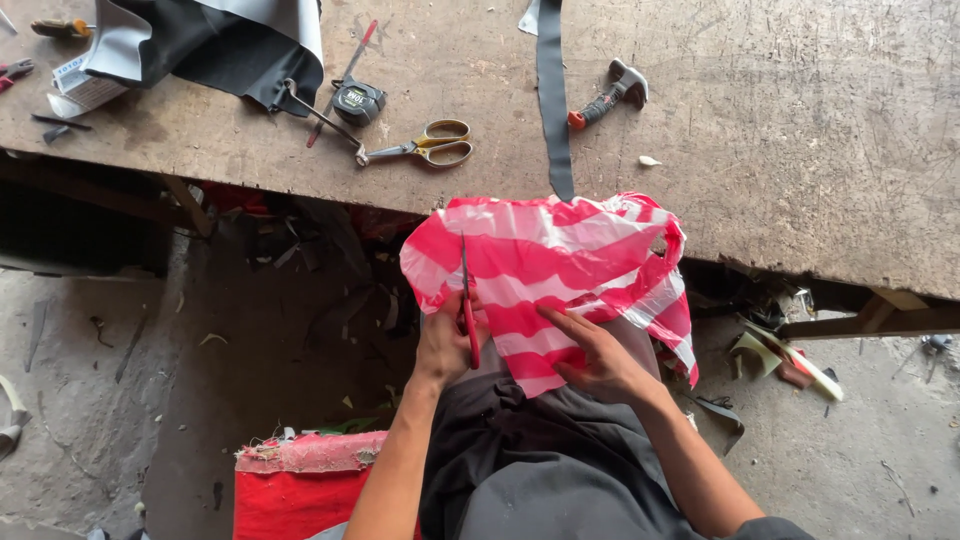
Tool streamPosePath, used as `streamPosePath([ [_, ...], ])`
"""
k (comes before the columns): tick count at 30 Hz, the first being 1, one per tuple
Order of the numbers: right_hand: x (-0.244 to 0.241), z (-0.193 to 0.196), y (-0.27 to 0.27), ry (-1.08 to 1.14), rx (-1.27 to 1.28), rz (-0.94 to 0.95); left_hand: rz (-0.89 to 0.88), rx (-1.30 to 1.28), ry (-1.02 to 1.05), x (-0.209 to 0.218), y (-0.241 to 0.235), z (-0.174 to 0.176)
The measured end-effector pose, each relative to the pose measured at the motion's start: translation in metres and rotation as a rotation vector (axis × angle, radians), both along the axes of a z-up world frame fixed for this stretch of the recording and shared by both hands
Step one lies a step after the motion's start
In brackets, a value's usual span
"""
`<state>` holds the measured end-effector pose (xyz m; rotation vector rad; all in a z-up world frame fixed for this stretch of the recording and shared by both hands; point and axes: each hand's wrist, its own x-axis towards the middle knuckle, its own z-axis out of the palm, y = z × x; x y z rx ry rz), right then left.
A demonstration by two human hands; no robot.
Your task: The person is sitting at a workbench and using scissors to cut a red and white striped plastic bag into multiple thin strips.
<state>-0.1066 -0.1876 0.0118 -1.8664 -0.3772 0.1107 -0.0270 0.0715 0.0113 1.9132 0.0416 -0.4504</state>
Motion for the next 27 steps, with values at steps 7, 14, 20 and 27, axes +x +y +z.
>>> streamPosePath([
  [7, -0.003, -0.004, 0.007, 0.053, -0.074, -0.037, 0.044, -0.031, 0.020, 0.005, -0.001, 0.009],
  [14, 0.002, 0.000, -0.001, 0.010, -0.097, -0.442, 0.084, -0.336, 0.101, 0.014, 0.017, -0.057],
  [20, 0.049, 0.029, -0.048, -0.220, -0.336, -0.694, 0.085, -0.571, 0.461, -0.016, 0.018, 0.005],
  [27, 0.151, -0.023, -0.062, 0.180, -0.376, -0.421, 0.196, -0.539, 0.368, -0.058, 0.002, -0.020],
])
